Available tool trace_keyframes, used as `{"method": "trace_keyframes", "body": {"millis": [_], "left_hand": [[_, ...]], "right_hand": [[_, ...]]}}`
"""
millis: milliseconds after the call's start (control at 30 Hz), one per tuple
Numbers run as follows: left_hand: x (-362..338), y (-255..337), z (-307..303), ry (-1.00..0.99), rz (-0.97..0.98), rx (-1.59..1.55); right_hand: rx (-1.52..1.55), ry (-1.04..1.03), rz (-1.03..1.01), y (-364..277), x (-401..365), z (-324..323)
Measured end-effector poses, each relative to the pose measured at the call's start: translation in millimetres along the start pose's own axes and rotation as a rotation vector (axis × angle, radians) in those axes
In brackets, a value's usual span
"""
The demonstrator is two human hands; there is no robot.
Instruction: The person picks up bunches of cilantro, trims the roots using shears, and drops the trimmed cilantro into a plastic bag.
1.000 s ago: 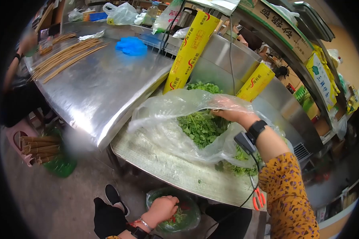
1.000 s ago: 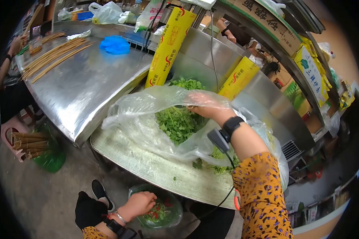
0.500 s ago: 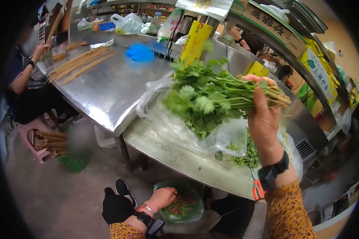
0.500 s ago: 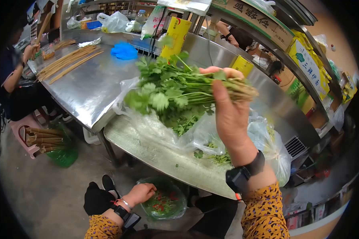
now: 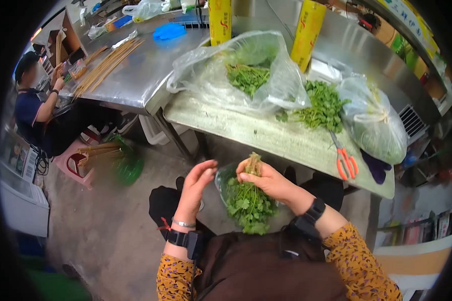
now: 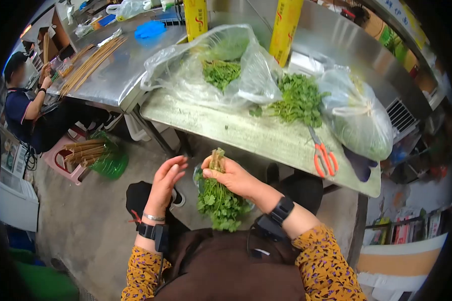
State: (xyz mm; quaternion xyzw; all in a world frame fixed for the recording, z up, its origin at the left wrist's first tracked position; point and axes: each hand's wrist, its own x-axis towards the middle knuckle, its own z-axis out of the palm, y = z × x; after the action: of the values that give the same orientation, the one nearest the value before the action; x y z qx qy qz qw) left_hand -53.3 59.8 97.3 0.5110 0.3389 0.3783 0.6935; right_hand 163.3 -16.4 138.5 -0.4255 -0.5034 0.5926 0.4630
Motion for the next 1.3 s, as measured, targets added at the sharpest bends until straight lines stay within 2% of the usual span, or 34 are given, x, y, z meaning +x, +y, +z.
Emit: {"method": "trace_keyframes", "body": {"millis": [33,67,133,200,267,367,433,533,567,667,733,800,867,933,967,1000,1033,1200,1267,1300], "left_hand": [[-4,6,14,-0.119,0.068,0.062],[-6,4,24,-0.234,0.032,0.1],[-10,-18,39,-0.341,-0.01,0.212],[-16,-45,39,-0.473,-0.268,0.082],[-33,-60,41,-0.553,-0.396,-0.296],[-57,-61,57,-0.488,-0.467,-0.423],[-62,-57,64,-0.316,-0.525,-0.159],[-64,-66,56,-0.221,-0.558,-0.134],[-65,-69,54,-0.165,-0.493,-0.138],[-61,-71,54,-0.162,-0.467,-0.011],[-58,-87,57,-0.193,-0.468,0.032],[-56,-102,65,-0.235,-0.297,0.264],[-55,-112,68,-0.254,-0.264,0.274],[-54,-111,68,-0.28,-0.379,0.116],[-54,-109,66,-0.276,-0.382,0.121],[-53,-100,67,-0.226,-0.479,0.022],[-53,-94,67,-0.174,-0.573,-0.078],[-53,-96,66,-0.142,-0.541,-0.072],[-53,-104,63,-0.1,-0.527,-0.047],[-53,-109,63,-0.056,-0.461,0.04]], "right_hand": [[0.083,0.017,0.035,9,-4,4],[0.093,0.014,0.029,16,-7,5],[0.322,-0.018,0.073,26,-8,9],[0.414,-0.032,0.06,30,-8,12],[0.564,0.02,0.055,38,-7,12],[0.613,0.052,0.04,62,-8,13],[0.624,0.054,0.028,69,-11,14],[0.516,0.167,-0.002,80,-19,13],[0.487,0.175,0.054,87,-25,3],[0.362,0.248,0.17,90,-49,-8],[0.225,0.165,0.347,97,-62,-15],[0.249,0.203,0.364,110,-65,-14],[0.168,0.197,0.392,124,-63,-14],[0.223,0.17,0.404,127,-60,-16],[0.331,0.21,0.319,129,-60,-15],[0.438,0.25,0.232,128,-59,-14],[0.446,0.244,0.24,127,-57,-16],[0.468,0.193,0.25,141,-53,-18],[0.258,0.351,0.246,147,-54,-15],[0.258,0.343,0.249,142,-55,-15]]}}
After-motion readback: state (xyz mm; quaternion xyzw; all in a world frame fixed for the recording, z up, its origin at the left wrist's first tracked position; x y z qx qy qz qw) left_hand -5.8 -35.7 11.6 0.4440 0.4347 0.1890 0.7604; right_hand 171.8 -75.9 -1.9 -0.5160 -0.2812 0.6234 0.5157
